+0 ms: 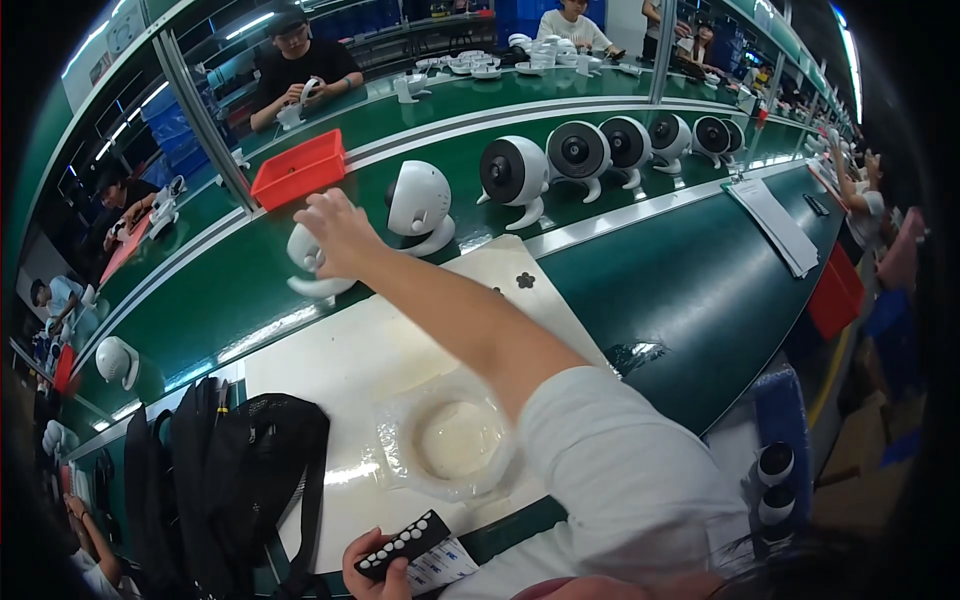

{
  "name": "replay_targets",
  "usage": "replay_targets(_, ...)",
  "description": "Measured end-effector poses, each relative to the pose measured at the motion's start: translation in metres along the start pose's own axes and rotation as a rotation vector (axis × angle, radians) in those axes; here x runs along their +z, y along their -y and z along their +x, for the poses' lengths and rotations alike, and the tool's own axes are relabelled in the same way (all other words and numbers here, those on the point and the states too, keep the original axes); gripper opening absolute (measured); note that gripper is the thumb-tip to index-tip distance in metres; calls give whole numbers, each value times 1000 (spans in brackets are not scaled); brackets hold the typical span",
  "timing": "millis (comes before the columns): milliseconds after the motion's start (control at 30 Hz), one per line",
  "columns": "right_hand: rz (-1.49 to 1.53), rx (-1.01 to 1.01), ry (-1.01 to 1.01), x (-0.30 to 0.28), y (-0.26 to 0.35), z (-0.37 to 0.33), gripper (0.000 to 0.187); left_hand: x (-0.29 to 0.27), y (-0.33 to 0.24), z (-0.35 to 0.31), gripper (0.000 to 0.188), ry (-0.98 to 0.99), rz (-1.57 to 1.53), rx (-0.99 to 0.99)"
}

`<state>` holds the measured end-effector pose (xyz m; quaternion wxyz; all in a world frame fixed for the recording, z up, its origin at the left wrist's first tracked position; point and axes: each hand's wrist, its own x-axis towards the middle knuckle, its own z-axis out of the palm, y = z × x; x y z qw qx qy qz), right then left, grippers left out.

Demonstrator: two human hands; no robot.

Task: Attaching rubber feet to the base of security camera housings on an assembly line.

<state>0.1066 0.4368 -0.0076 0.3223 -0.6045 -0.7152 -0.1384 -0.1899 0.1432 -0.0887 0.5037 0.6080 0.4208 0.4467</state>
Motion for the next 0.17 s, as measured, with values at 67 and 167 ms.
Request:
replay_targets(67,364,18,-115,-20,1,-24,95,0,4,0,50,-17,-48,0)
replay_targets(167,800,126,-62,-63,12,-64,102,-4,12,7,72,-72,-29,151)
